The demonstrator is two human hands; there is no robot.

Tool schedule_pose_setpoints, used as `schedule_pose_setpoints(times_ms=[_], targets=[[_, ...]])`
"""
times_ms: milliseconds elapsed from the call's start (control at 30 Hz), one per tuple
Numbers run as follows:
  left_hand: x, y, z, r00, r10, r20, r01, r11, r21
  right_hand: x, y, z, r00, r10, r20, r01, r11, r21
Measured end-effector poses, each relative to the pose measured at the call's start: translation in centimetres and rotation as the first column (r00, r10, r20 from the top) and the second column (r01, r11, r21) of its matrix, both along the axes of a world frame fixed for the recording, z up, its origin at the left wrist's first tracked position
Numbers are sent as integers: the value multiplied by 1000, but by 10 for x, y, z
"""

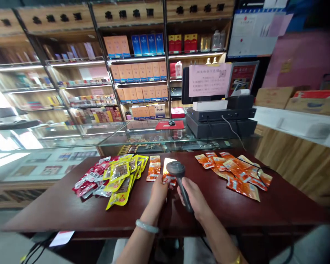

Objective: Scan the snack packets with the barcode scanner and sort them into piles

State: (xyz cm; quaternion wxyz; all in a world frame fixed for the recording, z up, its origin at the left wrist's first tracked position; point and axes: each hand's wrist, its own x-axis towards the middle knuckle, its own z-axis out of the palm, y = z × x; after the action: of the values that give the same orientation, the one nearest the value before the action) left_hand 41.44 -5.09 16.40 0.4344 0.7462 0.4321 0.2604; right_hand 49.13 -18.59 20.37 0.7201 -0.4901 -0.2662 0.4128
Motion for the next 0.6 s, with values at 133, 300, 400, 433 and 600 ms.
schedule_pose_setpoints(times_ms=[133,300,400,433,600], targets=[[-29,19,-4,996,88,-27,-88,996,16,-13,12,-5,999,36,-11,-37,999,-13],[-63,40,8,957,215,-194,-204,976,72,-11,9,-9,999,52,16,-51,998,-48],[-68,41,24,851,347,-395,-244,926,290,0,4,-12,999,39,10,-38,997,-72],[-65,40,29,814,378,-441,-234,908,347,4,1,-13,1000,26,-2,-26,997,-78],[-9,16,34,861,173,-479,22,927,374,32,-17,-19,994,-107,-38,104,991,-79]])
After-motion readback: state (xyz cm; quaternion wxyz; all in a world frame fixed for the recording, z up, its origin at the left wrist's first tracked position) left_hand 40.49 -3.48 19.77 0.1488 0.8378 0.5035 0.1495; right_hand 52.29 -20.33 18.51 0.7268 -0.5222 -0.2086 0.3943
